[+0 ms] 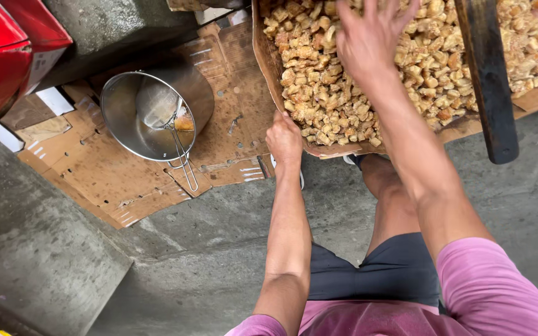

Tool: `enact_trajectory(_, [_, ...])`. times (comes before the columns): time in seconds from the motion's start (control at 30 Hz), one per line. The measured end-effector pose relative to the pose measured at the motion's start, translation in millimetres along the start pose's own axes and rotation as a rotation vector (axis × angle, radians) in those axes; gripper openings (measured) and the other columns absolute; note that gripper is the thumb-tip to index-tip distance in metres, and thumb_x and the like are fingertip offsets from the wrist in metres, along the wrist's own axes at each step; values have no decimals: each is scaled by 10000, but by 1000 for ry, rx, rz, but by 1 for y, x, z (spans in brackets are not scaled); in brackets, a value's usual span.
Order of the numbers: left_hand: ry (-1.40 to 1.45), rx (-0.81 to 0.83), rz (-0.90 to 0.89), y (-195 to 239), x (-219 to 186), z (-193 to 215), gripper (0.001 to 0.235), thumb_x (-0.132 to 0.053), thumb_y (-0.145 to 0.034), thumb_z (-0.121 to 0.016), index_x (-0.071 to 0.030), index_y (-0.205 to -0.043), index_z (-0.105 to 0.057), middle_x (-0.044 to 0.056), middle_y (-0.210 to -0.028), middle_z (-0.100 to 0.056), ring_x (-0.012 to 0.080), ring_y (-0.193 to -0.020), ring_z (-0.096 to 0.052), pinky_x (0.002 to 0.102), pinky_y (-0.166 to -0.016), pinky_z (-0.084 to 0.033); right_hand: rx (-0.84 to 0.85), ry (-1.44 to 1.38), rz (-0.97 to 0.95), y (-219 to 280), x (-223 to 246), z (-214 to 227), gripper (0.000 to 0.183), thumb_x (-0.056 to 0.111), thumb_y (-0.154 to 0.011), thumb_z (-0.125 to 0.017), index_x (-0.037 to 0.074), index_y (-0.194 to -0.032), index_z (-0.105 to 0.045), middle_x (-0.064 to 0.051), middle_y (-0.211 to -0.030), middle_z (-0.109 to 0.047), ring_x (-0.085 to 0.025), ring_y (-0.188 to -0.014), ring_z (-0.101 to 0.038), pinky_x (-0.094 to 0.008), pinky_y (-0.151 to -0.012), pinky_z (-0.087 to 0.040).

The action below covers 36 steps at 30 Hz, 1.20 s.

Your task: The person uses a wire skimmer to scoop fried snack pieces from a large wok of hot oil and transfers them into a cardboard box. The person then lifts the box to distribute the snacks and returns to the wok to continue scooping more fried pieces.

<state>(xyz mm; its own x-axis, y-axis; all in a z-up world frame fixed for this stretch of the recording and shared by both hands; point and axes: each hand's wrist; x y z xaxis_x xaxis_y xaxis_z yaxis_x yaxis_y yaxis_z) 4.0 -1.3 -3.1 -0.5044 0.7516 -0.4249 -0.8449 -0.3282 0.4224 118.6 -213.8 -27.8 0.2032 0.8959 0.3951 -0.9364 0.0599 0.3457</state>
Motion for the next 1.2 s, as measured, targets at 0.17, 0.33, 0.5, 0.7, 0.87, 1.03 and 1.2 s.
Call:
enact_trajectory(0.17, [-9,6,-7,9,11,-7,231,-168,-1013,-549,15,-996,-688,309,-781,-698,523,-768,-688,613,-686,-555,215,69,-143,109,-37,-9,716,615,-999,-638,306,-1616,-447,-194,-1709,-8,-553,-1494,55,-832,-1110,35])
enact_trajectory(0.33, [-53,-4,-9,2,20,-12,246,-216,-1023,-560,-16,-996,-702,308,-787,-696,521,-794,-690,613,-706,-544,-71,208,-80,67,-109,-27,609,471,-1044,-567,366,-1633,-455,-176,-1730,38,-478,-1569,15,-783,-1178,-53])
enact_trajectory(0.5, [14,107,158,-3,5,-3,277,-226,-1037,-543,-39,-1183,-688,252,-800,-729,445,-779,-746,541,-741,-590,-73,66,-278,60,-81,-10,800,573,-1066,-680,157,-1686,-393,-301,-1671,-6,-562,-1528,-59,-835,-1137,-83])
enact_trajectory(0.7, [160,32,58,13,-30,26,563,-170,-963,-582,-56,-1500,-454,274,-1263,-639,443,-1088,-667,516,-885,-539,-232,-285,-52,173,-14,69,342,205,-1142,-574,144,-1479,-575,-100,-1486,-580,-291,-1355,-587,-426,-1154,-517])
enact_trajectory(0.87, [135,28,-201,35,-79,80,526,-165,-990,-635,-49,-1490,-520,238,-1398,-585,436,-1292,-541,499,-1048,-452,-550,13,3,159,-36,164,492,216,-1077,-743,-26,-1426,-493,-330,-1420,-502,-496,-1312,-528,-560,-1111,-463])
enact_trajectory(1.03, [176,37,-471,73,-137,134,443,-174,-983,-666,-47,-1403,-606,185,-1341,-659,374,-1307,-577,464,-1119,-460,-55,-361,-263,110,-27,208,740,338,-1042,-722,24,-1579,-321,-321,-1387,-503,-443,-1210,-531,-593,-1000,-404])
enact_trajectory(1.2, [155,2,-531,102,-199,166,424,-137,-978,-667,-38,-1387,-612,190,-1323,-656,382,-1295,-563,471,-1119,-447,197,-667,-554,97,0,250,712,327,-940,-602,271,-1606,-358,-159,-1428,-605,-370,-987,-697,-521,-888,-576])
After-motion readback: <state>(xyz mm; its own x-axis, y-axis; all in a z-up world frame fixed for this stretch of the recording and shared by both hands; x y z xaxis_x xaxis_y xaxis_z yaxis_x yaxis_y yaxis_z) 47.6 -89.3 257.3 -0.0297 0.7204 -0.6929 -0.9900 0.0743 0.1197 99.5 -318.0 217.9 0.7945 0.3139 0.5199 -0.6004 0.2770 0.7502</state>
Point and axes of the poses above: each hand's wrist, its own y-axis away from the middle knuckle, its own z-axis out of the back of the hand, x = y × z
